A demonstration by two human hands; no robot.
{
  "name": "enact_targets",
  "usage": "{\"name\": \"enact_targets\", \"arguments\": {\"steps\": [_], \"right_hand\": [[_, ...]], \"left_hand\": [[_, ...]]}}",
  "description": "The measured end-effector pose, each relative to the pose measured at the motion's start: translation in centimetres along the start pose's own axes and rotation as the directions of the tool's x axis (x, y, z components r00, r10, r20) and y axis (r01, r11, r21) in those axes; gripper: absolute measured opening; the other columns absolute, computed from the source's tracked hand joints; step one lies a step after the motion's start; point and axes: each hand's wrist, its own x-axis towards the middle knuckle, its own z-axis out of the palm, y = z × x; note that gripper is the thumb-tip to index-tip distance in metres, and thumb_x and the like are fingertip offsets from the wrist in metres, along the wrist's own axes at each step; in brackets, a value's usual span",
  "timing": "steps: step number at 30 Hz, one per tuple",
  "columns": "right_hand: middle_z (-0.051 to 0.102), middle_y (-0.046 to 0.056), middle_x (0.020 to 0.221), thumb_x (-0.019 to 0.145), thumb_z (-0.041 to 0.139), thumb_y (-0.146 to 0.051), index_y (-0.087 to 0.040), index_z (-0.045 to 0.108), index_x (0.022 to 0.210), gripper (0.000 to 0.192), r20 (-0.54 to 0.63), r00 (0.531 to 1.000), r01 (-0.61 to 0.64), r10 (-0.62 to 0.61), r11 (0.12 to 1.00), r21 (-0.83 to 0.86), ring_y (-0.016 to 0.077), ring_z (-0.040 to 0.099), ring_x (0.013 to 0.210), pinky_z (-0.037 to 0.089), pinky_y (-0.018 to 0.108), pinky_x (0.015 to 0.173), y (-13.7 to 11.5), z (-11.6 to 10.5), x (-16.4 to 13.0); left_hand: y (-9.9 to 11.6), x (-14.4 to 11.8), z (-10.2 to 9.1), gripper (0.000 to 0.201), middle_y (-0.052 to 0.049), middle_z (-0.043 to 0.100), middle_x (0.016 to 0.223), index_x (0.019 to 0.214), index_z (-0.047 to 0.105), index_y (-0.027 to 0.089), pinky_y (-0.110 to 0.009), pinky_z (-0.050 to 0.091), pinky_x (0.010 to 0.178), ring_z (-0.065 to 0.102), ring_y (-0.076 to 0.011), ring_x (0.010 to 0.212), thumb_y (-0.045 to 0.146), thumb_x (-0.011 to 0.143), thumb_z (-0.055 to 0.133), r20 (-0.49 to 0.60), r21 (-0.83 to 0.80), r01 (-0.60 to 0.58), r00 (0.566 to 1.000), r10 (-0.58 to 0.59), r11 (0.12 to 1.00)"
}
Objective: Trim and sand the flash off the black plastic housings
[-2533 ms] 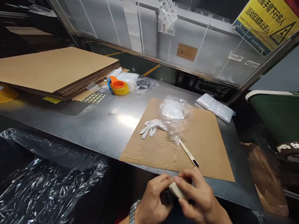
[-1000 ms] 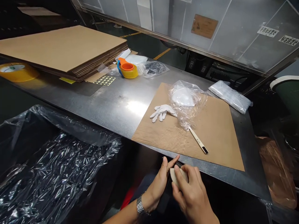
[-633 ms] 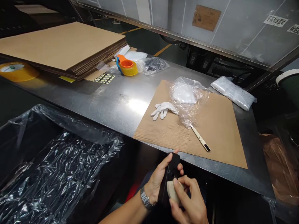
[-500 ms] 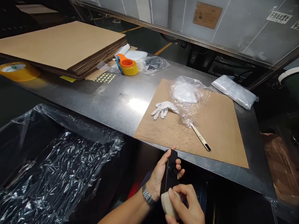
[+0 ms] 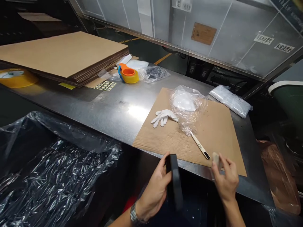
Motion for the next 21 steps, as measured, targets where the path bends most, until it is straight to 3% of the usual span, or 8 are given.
{"name": "enact_targets", "arguments": {"steps": [3, 5, 7, 10, 12, 16, 19, 21], "right_hand": [[0.054, 0.016, 0.093, 0.084, 0.04, -0.055, -0.007, 0.064, 0.103, 0.057, -0.007, 0.998, -0.069, 0.068, 0.993, -0.098, 0.0263, 0.054, 0.085, 0.046, 0.042, 0.075, 3.4, 2.1, 3.0], [0.055, 0.014, 0.084, 0.083, 0.035, -0.06, -0.008, 0.066, 0.095, 0.062, 0.058, 0.996, -0.054, 0.062, 0.99, -0.131, 0.0263, 0.053, 0.078, 0.046, 0.043, 0.071, 4.6, 3.1, 4.2], [0.055, 0.014, 0.081, 0.083, 0.033, -0.06, -0.009, 0.066, 0.096, 0.062, 0.111, 0.992, -0.035, 0.053, 0.987, -0.158, 0.0278, 0.051, 0.078, 0.045, 0.045, 0.07, 4.5, 3.4, 4.6], [0.053, 0.019, 0.094, 0.086, 0.032, -0.056, -0.006, 0.058, 0.11, 0.062, 0.121, 0.992, -0.015, 0.037, 0.984, -0.177, 0.0317, 0.048, 0.089, 0.041, 0.05, 0.075, 2.1, 2.9, 4.0], [0.054, 0.018, 0.1, 0.088, 0.031, -0.052, -0.008, 0.054, 0.115, 0.056, 0.161, 0.987, 0.04, -0.018, 0.99, -0.138, 0.0291, 0.048, 0.095, 0.041, 0.045, 0.081, -0.2, 2.3, 3.4], [0.056, 0.01, 0.102, 0.092, 0.032, -0.04, -0.016, 0.053, 0.115, 0.039, 0.271, 0.956, 0.136, -0.11, 0.988, -0.078, 0.0224, 0.048, 0.098, 0.04, 0.034, 0.085, -3.5, 2.5, 3.0], [0.055, 0.015, 0.103, 0.091, 0.036, -0.035, -0.01, 0.052, 0.115, 0.038, 0.314, 0.946, 0.134, -0.084, 0.981, -0.14, 0.027, 0.046, 0.097, 0.039, 0.039, 0.084, -3.6, 4.1, 4.2], [0.055, 0.016, 0.098, 0.089, 0.041, -0.034, -0.009, 0.052, 0.114, 0.037, 0.37, 0.926, 0.148, -0.075, 0.974, -0.172, 0.0285, 0.046, 0.092, 0.039, 0.04, 0.08, -3.2, 5.3, 5.1]], "left_hand": [[-0.6, -0.4, -0.2, 0.052, -0.007, 0.056, 0.121, 0.119, 0.052, 0.021, -0.03, 0.036, 0.097, 0.048, -0.0215, 0.115, 0.02, 0.07, 0.07, 0.007, 0.195, -0.148, 0.989, 0.15, 0.969], [-0.5, -0.5, -0.3, 0.045, -0.009, 0.059, 0.118, 0.115, 0.056, 0.018, -0.032, 0.037, 0.096, 0.049, -0.024, 0.114, 0.022, 0.072, 0.067, 0.046, 0.296, -0.188, 0.982, 0.183, 0.936], [-0.1, -0.6, -0.4, 0.032, -0.009, 0.065, 0.107, 0.107, 0.059, 0.015, -0.032, 0.041, 0.089, 0.056, -0.0234, 0.103, 0.021, 0.075, 0.062, 0.081, 0.361, -0.206, 0.978, 0.19, 0.909], [0.4, -0.6, -0.4, 0.022, -0.007, 0.067, 0.098, 0.099, 0.059, 0.016, -0.03, 0.044, 0.082, 0.059, -0.0191, 0.09, 0.016, 0.077, 0.057, 0.058, 0.385, -0.192, 0.981, 0.184, 0.903], [0.5, -0.4, -0.4, 0.02, -0.006, 0.067, 0.095, 0.096, 0.057, 0.016, -0.028, 0.046, 0.076, 0.06, -0.017, 0.084, 0.015, 0.076, 0.057, 0.024, 0.357, -0.127, 0.992, 0.127, 0.925], [0.6, 0.0, -0.7, 0.018, -0.007, 0.069, 0.082, 0.092, 0.053, 0.017, -0.023, 0.044, 0.052, 0.059, -0.0137, 0.059, 0.018, 0.075, 0.058, -0.001, 0.225, 0.095, 0.995, -0.097, 0.97], [0.9, 0.3, -1.1, 0.021, -0.009, 0.069, 0.078, 0.09, 0.057, 0.013, -0.024, 0.045, 0.05, 0.059, -0.0136, 0.053, 0.031, 0.081, 0.052, 0.02, -0.042, 0.278, 0.961, -0.277, 0.96], [1.1, 0.5, -1.2, 0.035, -0.011, 0.069, 0.079, 0.089, 0.06, 0.011, -0.027, 0.049, 0.057, 0.063, -0.0165, 0.06, 0.04, 0.086, 0.042, 0.093, -0.246, 0.372, 0.928, -0.36, 0.895]]}}
